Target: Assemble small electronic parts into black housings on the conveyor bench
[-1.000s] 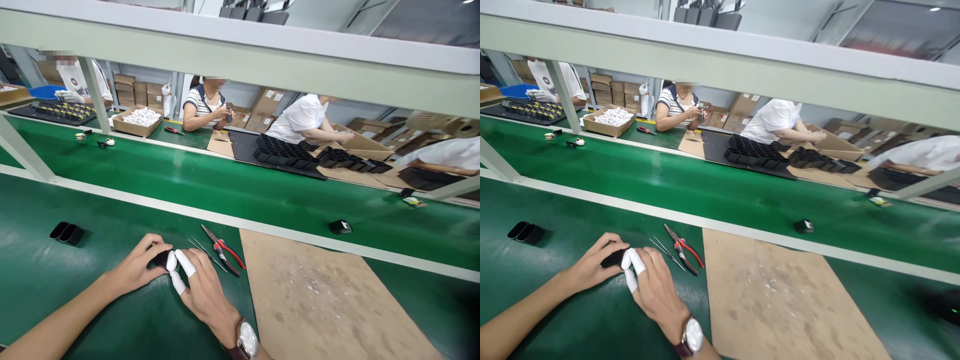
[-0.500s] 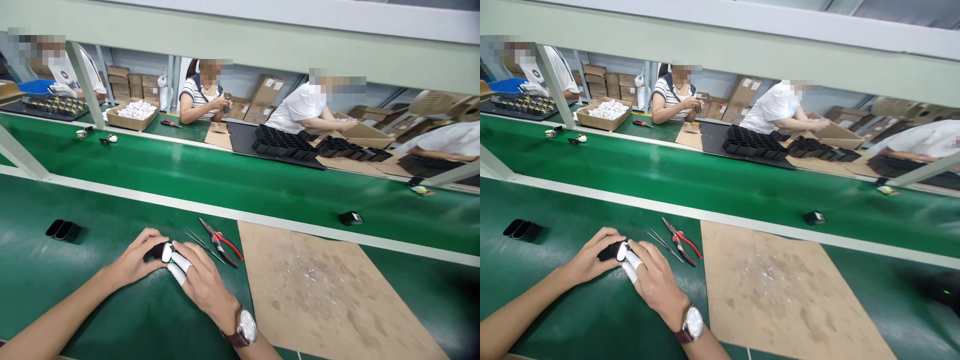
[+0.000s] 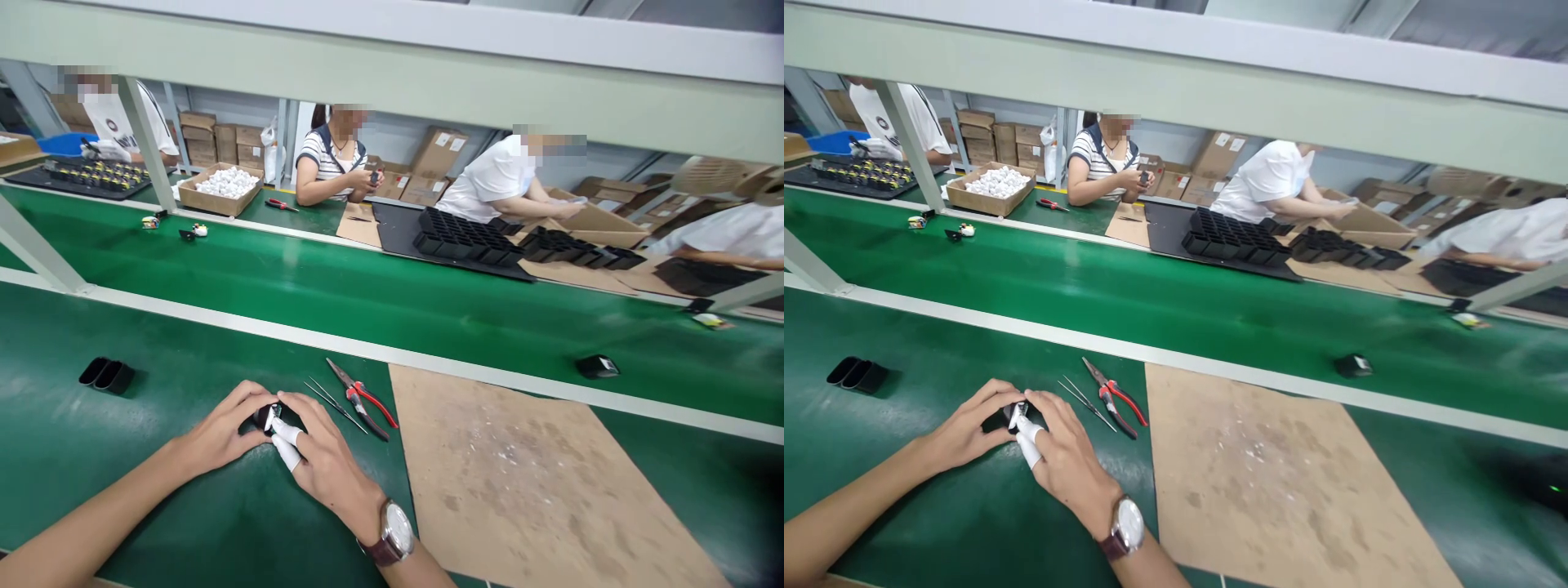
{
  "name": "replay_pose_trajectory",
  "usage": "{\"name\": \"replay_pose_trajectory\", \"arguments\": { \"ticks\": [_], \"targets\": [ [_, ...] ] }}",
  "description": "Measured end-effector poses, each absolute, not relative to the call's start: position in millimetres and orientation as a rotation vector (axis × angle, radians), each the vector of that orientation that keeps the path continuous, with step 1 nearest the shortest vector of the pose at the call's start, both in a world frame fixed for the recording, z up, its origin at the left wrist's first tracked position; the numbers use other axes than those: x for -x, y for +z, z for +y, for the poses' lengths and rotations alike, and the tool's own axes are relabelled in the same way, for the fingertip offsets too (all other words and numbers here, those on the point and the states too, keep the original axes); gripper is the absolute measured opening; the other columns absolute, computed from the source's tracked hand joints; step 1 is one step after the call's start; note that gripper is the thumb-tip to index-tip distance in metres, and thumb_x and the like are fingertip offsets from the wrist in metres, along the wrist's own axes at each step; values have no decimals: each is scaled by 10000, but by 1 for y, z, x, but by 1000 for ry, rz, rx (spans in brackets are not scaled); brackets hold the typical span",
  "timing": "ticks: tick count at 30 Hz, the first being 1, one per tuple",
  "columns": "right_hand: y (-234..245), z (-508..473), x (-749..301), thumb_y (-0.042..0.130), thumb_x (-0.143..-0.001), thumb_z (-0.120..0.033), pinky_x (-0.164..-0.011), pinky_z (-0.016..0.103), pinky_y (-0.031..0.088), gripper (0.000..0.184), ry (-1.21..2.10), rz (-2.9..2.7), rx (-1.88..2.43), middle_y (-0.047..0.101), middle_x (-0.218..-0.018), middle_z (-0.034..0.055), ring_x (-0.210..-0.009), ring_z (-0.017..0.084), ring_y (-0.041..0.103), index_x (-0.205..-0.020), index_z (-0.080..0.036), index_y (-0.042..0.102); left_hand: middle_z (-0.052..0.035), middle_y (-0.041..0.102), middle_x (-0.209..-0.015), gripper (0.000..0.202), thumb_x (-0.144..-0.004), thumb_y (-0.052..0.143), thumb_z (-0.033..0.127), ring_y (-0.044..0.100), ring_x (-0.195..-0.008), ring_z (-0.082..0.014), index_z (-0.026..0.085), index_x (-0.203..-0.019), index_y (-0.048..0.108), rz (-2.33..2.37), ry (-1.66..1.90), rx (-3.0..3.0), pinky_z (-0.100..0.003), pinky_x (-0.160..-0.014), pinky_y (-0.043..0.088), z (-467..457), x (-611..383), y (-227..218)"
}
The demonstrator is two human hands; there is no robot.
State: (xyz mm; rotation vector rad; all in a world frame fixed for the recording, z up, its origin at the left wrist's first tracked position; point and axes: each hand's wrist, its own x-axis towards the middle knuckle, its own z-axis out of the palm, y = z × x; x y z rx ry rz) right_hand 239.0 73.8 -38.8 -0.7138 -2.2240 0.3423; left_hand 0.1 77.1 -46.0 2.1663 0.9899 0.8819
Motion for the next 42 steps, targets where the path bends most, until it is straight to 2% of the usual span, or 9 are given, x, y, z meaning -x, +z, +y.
{"name": "replay_pose_trajectory", "arguments": {
  "ticks": [6,12,21,24,27,29,34,38,42],
  "targets": [
    [-38,76,-241,623,-985,-91,-1039,499,600,374,349,-2172,688,640,-1363,157,-1286,286,604,-1341,-198,588,-124,593,-1465,447,-1055,628,340,581,-1367,-299,287,-1485,517,989,766,-2160,-482,-1138,527,81,-1,-49],
    [-37,74,-240,559,-974,-62,-919,480,626,375,278,-2314,835,611,-1283,182,-1118,289,611,-1335,-157,596,-63,686,-1250,244,-1047,620,292,676,-1163,-223,271,-1290,619,1076,723,-2084,-373,-1006,571,78,-1,-41],
    [-41,74,-238,506,-919,-14,-863,472,602,354,150,-2398,816,622,-1255,174,-1044,285,580,-1223,-144,633,-35,677,-1226,271,-1016,654,265,667,-1148,-202,287,-1282,608,1094,726,-2064,-351,-1004,552,78,2,-44],
    [-39,74,-238,513,-979,-69,-837,452,596,322,157,-2372,826,648,-1217,157,-1003,276,603,-1274,-150,613,-41,685,-1223,277,-1009,658,255,673,-1141,-207,276,-1281,609,1089,740,-2089,-351,-996,563,78,1,-44],
    [-35,78,-245,532,-1053,-186,-845,424,599,426,202,-2290,902,675,-1149,136,-989,262,636,-1473,-144,476,-47,692,-1221,296,-1004,648,223,681,-1136,-212,274,-1293,610,1094,755,-2120,-357,-993,574,78,0,-42],
    [-32,83,-253,542,-1067,-243,-896,457,590,453,87,-2234,1047,675,-1159,148,-1038,286,645,-1498,-137,449,-58,689,-1251,354,-1007,647,215,680,-1158,-220,277,-1350,586,1111,759,-2141,-368,-1004,578,77,0,-41],
    [-40,95,-270,499,-1059,-227,-904,550,567,354,-249,-2270,1385,668,-1097,191,-1027,351,627,-1373,-76,559,-100,620,-1403,345,-1015,688,251,645,-1259,-250,281,-1351,613,1009,853,-2294,-401,-1065,556,78,3,-44],
    [-48,93,-269,444,-920,20,-884,479,559,351,-203,-2410,1368,649,-987,127,-955,301,604,-1158,-126,656,-100,652,-1324,189,-1038,640,177,696,-1130,-206,251,-1208,676,879,981,-2364,-327,-950,586,80,3,-49],
    [-42,87,-262,430,-933,16,-739,379,540,314,-93,-2371,1186,638,-1018,109,-888,249,586,-1082,-151,650,-102,661,-1327,175,-1062,599,188,701,-1142,-201,237,-1221,654,922,930,-2319,-319,-967,586,79,0,-51]
  ]
}}
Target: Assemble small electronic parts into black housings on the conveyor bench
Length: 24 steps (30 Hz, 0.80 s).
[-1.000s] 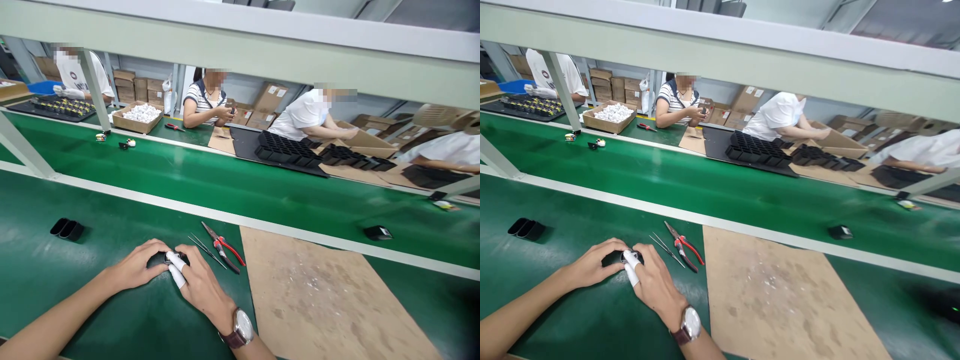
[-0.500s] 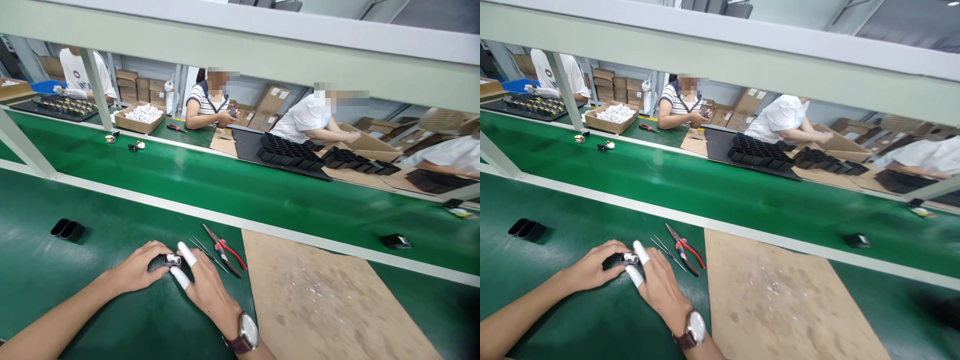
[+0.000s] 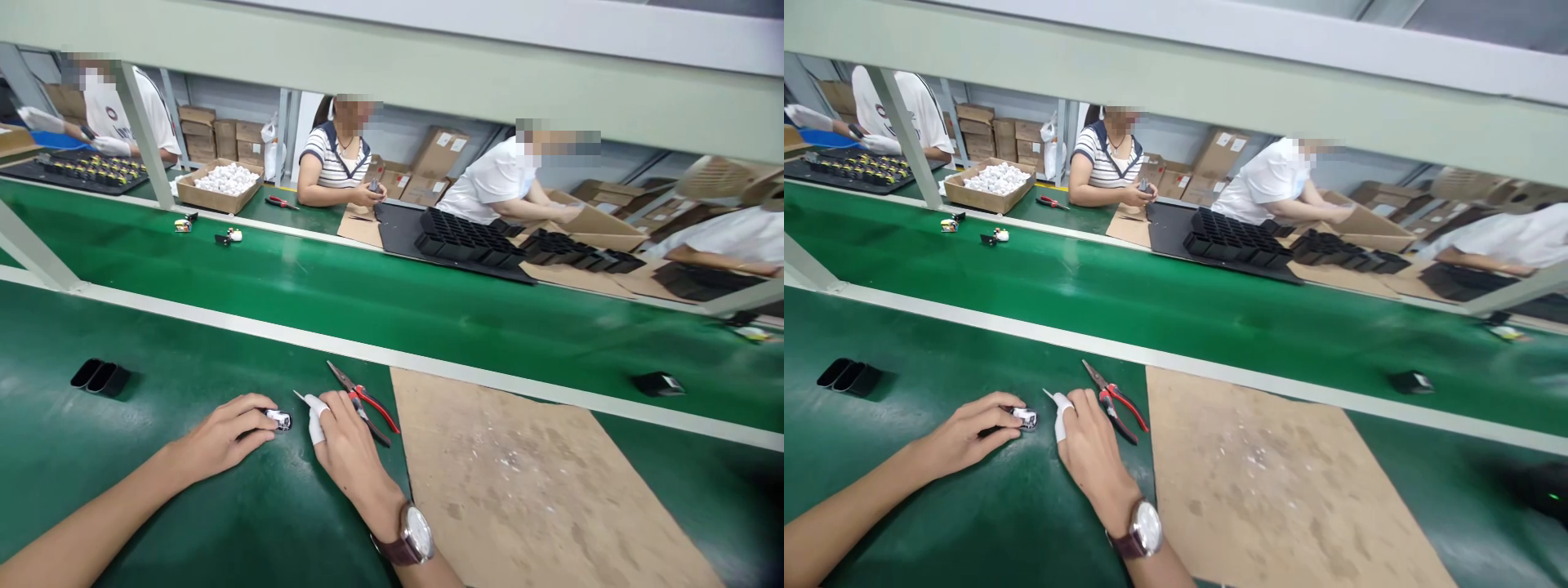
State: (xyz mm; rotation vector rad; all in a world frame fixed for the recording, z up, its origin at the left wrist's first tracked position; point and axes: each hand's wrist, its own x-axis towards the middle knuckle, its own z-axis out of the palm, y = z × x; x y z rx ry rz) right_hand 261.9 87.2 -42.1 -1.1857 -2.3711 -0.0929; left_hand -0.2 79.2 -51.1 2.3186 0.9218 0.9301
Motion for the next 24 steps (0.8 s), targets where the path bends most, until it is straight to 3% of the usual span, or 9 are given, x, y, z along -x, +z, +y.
{"name": "replay_pose_trajectory", "arguments": {
  "ticks": [3,11,24],
  "targets": [
    [-33,81,-258,446,-991,-48,-646,330,506,259,-10,-2310,1032,626,-1057,102,-828,205,597,-1130,-158,635,-86,693,-1289,235,-1057,617,251,698,-1176,-216,248,-1291,603,1025,884,-2204,-348,-1004,587,77,-1,-52],
    [-25,78,-257,476,-929,-48,-570,334,451,242,-166,-2363,953,622,-968,95,-748,209,574,-1035,-167,658,-54,706,-1227,318,-1023,658,306,704,-1101,-220,279,-1326,564,1172,826,-2070,-376,-974,585,74,0,-50],
    [-25,76,-254,493,-883,-10,-640,334,478,221,-87,-2424,927,611,-1013,92,-829,206,573,-866,-199,607,-50,715,-1266,321,-1027,660,299,708,-1154,-212,278,-1335,571,1123,824,-2099,-357,-1005,585,72,-4,-52]
  ]
}}
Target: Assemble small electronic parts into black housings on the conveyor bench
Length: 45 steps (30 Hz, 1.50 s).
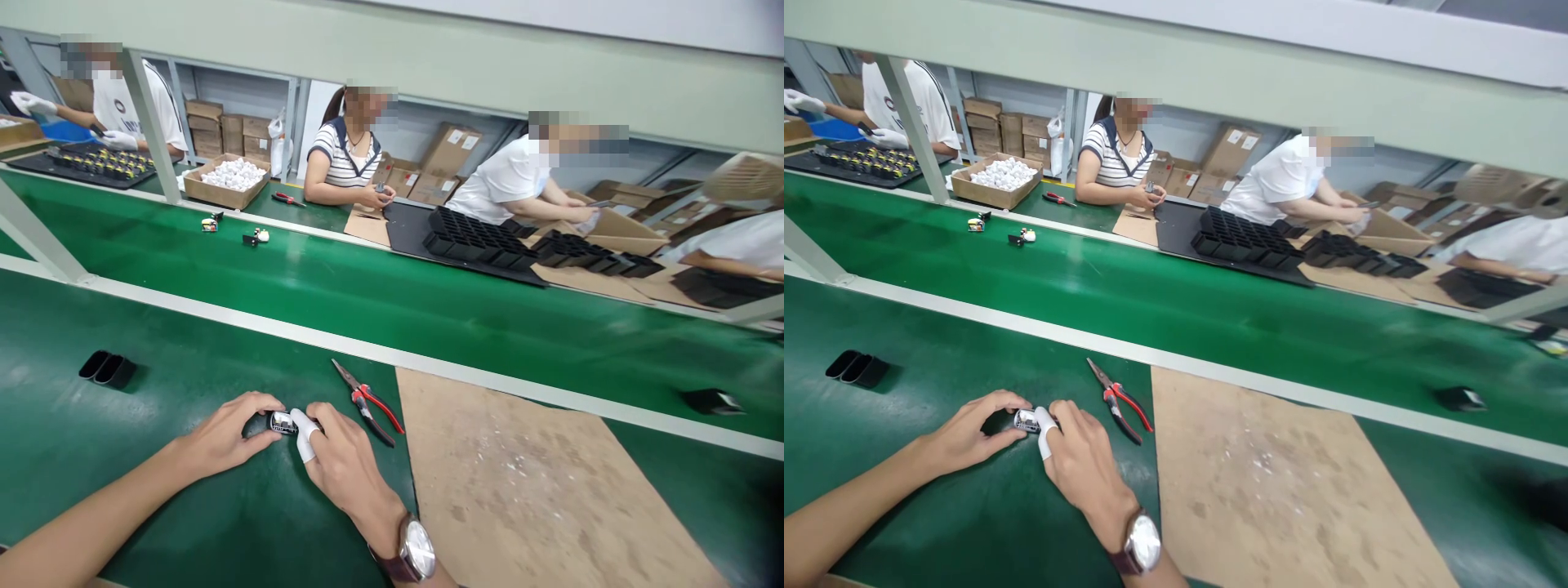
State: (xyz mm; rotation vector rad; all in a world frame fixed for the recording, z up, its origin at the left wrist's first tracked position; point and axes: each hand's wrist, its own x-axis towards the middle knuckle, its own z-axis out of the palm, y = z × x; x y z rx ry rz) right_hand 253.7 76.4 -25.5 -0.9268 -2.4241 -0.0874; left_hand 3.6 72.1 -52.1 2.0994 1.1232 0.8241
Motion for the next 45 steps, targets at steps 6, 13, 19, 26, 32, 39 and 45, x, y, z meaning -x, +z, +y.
{"name": "replay_pose_trajectory", "arguments": {
  "ticks": [6,13,19,26,32,39,45],
  "targets": [
    [-20,77,-252,503,-867,-5,-599,346,453,238,-111,-2490,886,608,-970,83,-783,206,540,-772,-214,566,-55,707,-1305,354,-1022,669,307,704,-1189,-221,282,-1357,557,1146,809,-2099,-374,-1024,591,71,-1,-56],
    [-19,77,-254,481,-898,-21,-596,357,447,239,-125,-2448,896,602,-966,90,-789,214,538,-788,-215,569,-58,710,-1297,378,-998,691,285,722,-1172,-226,274,-1349,553,1157,829,-2114,-369,-1005,612,72,0,-59],
    [-20,79,-256,482,-880,-6,-596,353,446,235,-140,-2421,904,602,-974,95,-791,213,546,-793,-198,586,-62,701,-1312,388,-999,691,292,722,-1178,-226,274,-1359,547,1173,819,-2106,-371,-1011,612,72,0,-60],
    [-18,78,-255,476,-889,-17,-593,349,443,228,-115,-2414,916,597,-979,95,-791,212,556,-830,-199,601,-72,702,-1317,394,-991,692,276,719,-1186,-237,264,-1361,556,1170,804,-2105,-389,-1017,613,73,0,-60],
    [-21,79,-256,469,-908,-18,-597,341,452,243,-96,-2407,925,622,-979,89,-799,208,579,-862,-201,621,-64,712,-1298,373,-1001,684,293,718,-1177,-235,267,-1351,560,1172,782,-2106,-389,-1018,606,74,0,-56],
    [-44,94,-267,488,-900,-1,-659,381,495,240,-213,-2334,1201,630,-925,97,-776,239,568,-884,-185,641,-73,740,-1246,266,-1041,647,253,710,-1161,-229,255,-1307,636,1012,856,-2308,-355,-1010,585,77,-3,-48],
    [-43,93,-263,506,-950,-4,-797,431,554,287,-89,-2310,1132,666,-1028,116,-912,266,611,-1142,-155,655,-71,718,-1290,236,-1060,619,229,701,-1172,-216,258,-1294,631,939,868,-2383,-360,-1044,552,77,-3,-48]
  ]
}}
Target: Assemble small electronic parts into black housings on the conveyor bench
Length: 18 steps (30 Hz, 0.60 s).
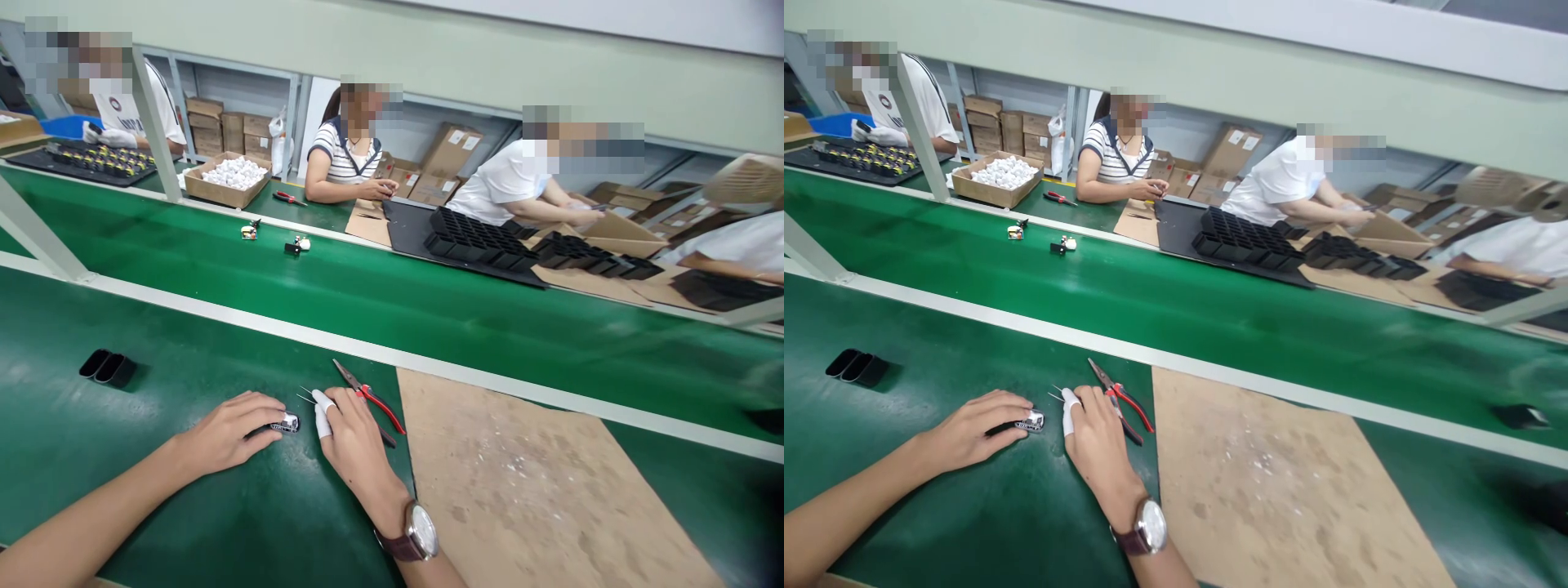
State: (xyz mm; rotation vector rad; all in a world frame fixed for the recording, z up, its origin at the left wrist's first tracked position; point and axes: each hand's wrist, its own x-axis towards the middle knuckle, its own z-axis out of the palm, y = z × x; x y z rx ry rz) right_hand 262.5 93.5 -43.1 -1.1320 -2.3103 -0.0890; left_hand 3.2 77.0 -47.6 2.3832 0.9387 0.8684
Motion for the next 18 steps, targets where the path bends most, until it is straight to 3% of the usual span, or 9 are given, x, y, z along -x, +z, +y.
{"name": "replay_pose_trajectory", "arguments": {
  "ticks": [3,6,12,18],
  "targets": [
    [-36,88,-256,559,-1013,-79,-871,419,578,330,165,-2234,941,671,-1158,126,-1044,260,637,-1331,-163,589,-62,713,-1292,245,-1066,610,278,698,-1179,-222,265,-1310,594,1043,780,-2247,-361,-1013,571,73,-2,-49],
    [-34,83,-250,615,-1018,-147,-947,448,586,360,332,-2265,805,664,-1255,129,-1139,270,635,-1374,-190,573,-54,707,-1297,310,-1053,630,328,707,-1170,-229,271,-1345,542,1150,736,-2087,-369,-981,588,70,0,-51],
    [-32,82,-247,596,-1024,-150,-947,490,600,328,372,-2357,752,685,-1203,126,-1124,282,644,-1348,-194,595,-59,704,-1309,275,-1053,623,329,698,-1190,-236,271,-1314,560,1120,741,-2094,-379,-996,582,71,1,-56],
    [-36,81,-248,559,-1033,-146,-855,444,622,379,381,-2337,749,677,-1169,130,-1034,262,656,-1408,-195,557,-79,718,-1292,255,-1048,631,278,703,-1184,-234,259,-1298,588,1043,835,-2177,-365,-1001,586,74,-1,-57]
  ]
}}
